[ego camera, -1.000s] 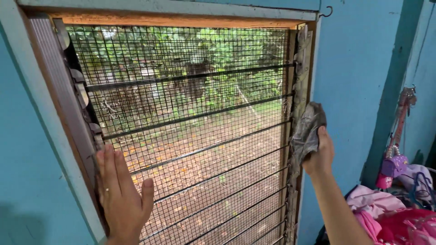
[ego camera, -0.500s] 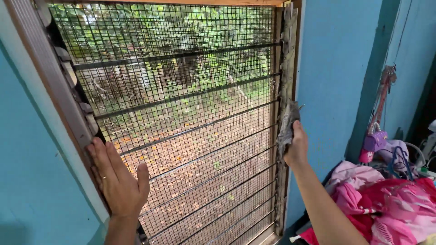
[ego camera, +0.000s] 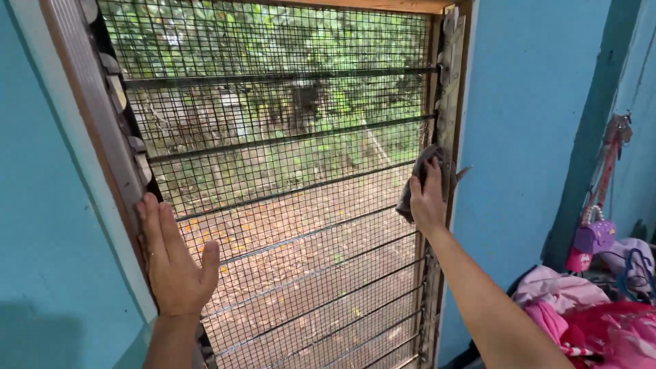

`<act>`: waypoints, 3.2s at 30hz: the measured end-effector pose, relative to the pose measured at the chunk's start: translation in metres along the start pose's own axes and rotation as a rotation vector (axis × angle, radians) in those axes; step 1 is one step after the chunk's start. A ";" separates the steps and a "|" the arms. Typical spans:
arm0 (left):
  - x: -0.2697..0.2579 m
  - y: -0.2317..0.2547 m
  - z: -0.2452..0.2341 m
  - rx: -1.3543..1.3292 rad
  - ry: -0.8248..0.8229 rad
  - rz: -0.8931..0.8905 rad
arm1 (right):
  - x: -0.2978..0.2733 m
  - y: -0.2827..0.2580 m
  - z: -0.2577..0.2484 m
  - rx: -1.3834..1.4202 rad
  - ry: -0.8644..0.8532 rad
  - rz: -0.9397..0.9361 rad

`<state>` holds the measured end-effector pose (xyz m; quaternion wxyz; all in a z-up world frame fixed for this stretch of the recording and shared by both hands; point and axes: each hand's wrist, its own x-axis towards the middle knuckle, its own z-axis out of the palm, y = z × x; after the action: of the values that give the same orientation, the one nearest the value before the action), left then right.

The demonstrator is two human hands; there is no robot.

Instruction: The person cleans a window with a metal security grille using a dark cloth. They wipe the glass and grille repeatedly, then briefly open the window before continuing to wipe the grille and frame.

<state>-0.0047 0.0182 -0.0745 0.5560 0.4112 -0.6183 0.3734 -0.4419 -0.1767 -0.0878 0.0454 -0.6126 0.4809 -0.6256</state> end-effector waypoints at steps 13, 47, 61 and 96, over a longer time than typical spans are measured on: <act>-0.003 -0.003 0.001 -0.040 0.018 0.056 | -0.016 0.005 0.082 -0.260 0.145 -0.004; -0.009 -0.009 0.012 0.224 -0.072 0.031 | -0.096 -0.121 0.145 -0.545 -0.027 -0.921; -0.006 -0.005 0.011 0.239 -0.073 0.054 | 0.013 0.032 0.003 -0.332 0.002 -0.259; -0.007 -0.004 0.001 0.024 -0.012 0.048 | -0.194 -0.225 0.171 -0.142 -0.343 -0.818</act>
<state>-0.0009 0.0168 -0.0812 0.5383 0.4049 -0.6268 0.3917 -0.1358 -0.0250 -0.1164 -0.1687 -0.8488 0.2266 -0.4470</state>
